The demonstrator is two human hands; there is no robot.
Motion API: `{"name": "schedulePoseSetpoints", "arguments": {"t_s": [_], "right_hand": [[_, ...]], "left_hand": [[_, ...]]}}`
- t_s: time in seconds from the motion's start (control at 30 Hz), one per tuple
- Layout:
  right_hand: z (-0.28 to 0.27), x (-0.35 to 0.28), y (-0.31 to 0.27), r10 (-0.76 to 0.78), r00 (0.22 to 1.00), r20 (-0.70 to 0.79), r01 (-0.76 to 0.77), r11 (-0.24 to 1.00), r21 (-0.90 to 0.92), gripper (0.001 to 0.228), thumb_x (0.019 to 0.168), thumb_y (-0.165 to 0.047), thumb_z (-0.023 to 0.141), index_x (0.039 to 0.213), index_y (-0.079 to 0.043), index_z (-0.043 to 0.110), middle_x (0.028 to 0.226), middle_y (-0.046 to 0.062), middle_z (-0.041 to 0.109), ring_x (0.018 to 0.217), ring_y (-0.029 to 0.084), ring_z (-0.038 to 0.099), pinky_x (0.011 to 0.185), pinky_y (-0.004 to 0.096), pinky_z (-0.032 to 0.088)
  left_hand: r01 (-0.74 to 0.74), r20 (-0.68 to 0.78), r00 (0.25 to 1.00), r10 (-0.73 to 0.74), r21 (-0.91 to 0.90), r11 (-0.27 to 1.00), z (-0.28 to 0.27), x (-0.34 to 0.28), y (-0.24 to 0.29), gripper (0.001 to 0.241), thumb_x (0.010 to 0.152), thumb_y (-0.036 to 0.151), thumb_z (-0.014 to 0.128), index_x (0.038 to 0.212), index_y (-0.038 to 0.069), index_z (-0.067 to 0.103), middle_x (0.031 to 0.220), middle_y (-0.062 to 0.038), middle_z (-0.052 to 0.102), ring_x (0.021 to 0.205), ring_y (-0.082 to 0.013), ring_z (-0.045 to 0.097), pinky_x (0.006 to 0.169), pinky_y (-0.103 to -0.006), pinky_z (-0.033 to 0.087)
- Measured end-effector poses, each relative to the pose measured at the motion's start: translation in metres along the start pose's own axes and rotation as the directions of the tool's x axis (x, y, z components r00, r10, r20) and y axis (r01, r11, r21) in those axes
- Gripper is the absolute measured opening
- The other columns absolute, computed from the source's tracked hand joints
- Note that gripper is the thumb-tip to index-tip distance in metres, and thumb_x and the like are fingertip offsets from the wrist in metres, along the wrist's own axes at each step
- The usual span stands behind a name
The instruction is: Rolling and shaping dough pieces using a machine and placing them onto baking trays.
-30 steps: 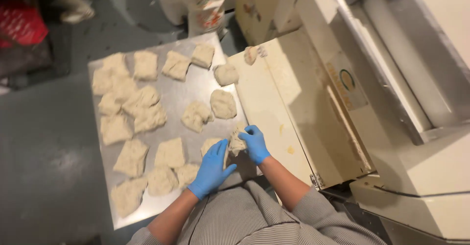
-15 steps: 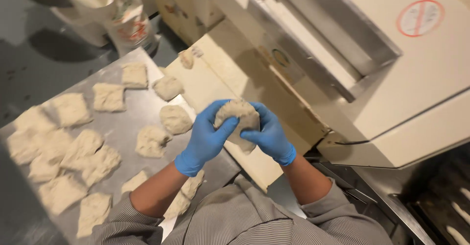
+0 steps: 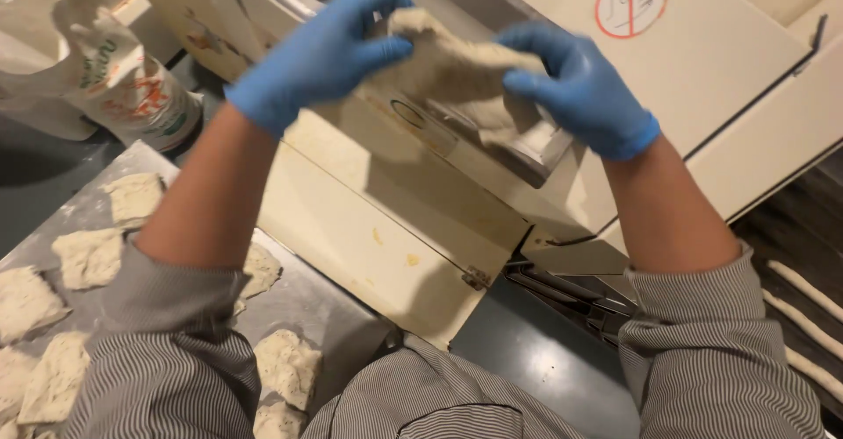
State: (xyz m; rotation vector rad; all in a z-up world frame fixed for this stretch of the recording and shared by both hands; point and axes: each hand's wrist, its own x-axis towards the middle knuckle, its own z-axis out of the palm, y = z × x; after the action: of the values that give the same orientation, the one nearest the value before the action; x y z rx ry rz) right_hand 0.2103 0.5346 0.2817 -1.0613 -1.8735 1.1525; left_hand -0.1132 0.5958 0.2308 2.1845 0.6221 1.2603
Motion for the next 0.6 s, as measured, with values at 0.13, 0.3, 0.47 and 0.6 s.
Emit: {"name": "schedulePoseSetpoints", "arguments": {"t_s": [0.13, 0.3, 0.47, 0.6], "right_hand": [[-0.022, 0.039, 0.033, -0.185, 0.982, -0.048, 0.136, 0.852, -0.506, 0.035, 0.096, -0.009, 0.069, 0.128, 0.002, 0.059, 0.117, 0.020, 0.065, 0.105, 0.024, 0.064, 0.096, 0.032, 0.055], [-0.018, 0.048, 0.066, -0.248, 0.968, 0.019, 0.164, 0.579, -0.799, 0.030, 0.093, -0.019, 0.075, 0.119, -0.006, 0.069, 0.126, 0.023, 0.067, 0.108, 0.034, 0.067, 0.096, 0.039, 0.054], [0.035, -0.026, 0.002, -0.428, 0.887, 0.173, 0.401, 0.531, -0.747, 0.024, 0.099, -0.018, 0.074, 0.119, -0.005, 0.072, 0.129, 0.018, 0.068, 0.118, 0.036, 0.067, 0.101, 0.043, 0.054], [0.093, -0.089, 0.015, -0.359, 0.922, 0.144, 0.386, 0.852, -0.352, 0.024, 0.089, -0.013, 0.074, 0.112, -0.005, 0.071, 0.111, 0.013, 0.075, 0.100, 0.026, 0.074, 0.088, 0.034, 0.058]], "left_hand": [[0.027, 0.137, 0.989, -0.060, 0.231, 0.972, 0.003, 0.050, -0.058, 0.034, 0.106, 0.027, 0.074, 0.126, 0.001, 0.066, 0.108, -0.015, 0.070, 0.099, -0.0306, 0.069, 0.086, -0.0406, 0.054], [0.061, 0.020, 0.995, -0.094, 0.631, 0.774, 0.018, 0.029, -0.087, 0.040, 0.102, 0.021, 0.074, 0.131, -0.003, 0.061, 0.117, -0.023, 0.065, 0.107, -0.0428, 0.062, 0.091, -0.0512, 0.049], [0.138, -0.374, 0.917, 0.139, 0.623, 0.770, 0.025, -0.140, -0.013, 0.062, 0.106, 0.017, 0.075, 0.155, -0.002, 0.043, 0.148, -0.023, 0.049, 0.139, -0.0435, 0.046, 0.120, -0.0525, 0.038], [0.685, -0.651, 0.692, -0.313, 0.456, 0.568, 0.084, -0.375, -0.001, 0.044, 0.095, 0.021, 0.072, 0.134, 0.003, 0.059, 0.123, -0.021, 0.062, 0.116, -0.0408, 0.058, 0.106, -0.0485, 0.044]]}}
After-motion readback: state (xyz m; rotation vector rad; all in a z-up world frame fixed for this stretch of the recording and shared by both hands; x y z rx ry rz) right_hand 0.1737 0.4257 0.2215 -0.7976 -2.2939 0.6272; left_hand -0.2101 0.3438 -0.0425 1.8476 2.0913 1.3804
